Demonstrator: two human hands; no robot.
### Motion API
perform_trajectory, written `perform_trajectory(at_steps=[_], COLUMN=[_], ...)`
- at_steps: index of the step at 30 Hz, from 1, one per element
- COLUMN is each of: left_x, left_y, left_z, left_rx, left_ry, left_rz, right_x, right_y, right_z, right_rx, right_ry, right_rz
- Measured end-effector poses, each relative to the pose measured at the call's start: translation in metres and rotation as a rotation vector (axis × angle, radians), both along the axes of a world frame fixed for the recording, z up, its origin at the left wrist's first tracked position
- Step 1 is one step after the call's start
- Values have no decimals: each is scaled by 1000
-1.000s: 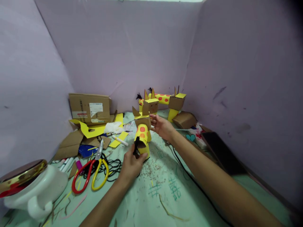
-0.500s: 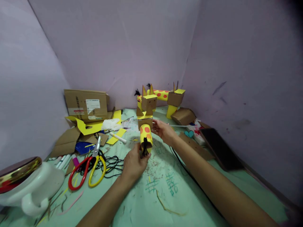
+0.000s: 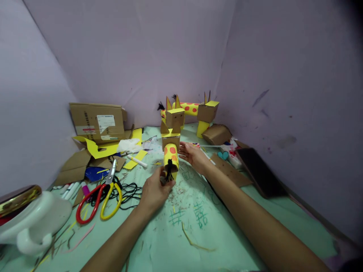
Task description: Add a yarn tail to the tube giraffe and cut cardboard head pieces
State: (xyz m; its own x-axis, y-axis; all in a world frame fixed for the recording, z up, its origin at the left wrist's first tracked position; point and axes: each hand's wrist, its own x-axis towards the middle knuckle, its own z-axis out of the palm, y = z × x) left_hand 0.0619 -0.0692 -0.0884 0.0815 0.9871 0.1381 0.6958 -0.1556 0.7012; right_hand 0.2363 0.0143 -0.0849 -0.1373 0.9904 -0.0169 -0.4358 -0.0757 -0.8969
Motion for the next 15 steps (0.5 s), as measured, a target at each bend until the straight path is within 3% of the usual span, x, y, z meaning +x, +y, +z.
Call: perform_trajectory(at_steps=[15], left_x=[-7], left_y=[5], left_z=[-3], left_rx=[-77], left_ry=[-142], left_rz=[-69], right_x=[0], right_y=[-1], right_z=[-2], right_rx=[35], right_ry=[-133], right_rz=[-63])
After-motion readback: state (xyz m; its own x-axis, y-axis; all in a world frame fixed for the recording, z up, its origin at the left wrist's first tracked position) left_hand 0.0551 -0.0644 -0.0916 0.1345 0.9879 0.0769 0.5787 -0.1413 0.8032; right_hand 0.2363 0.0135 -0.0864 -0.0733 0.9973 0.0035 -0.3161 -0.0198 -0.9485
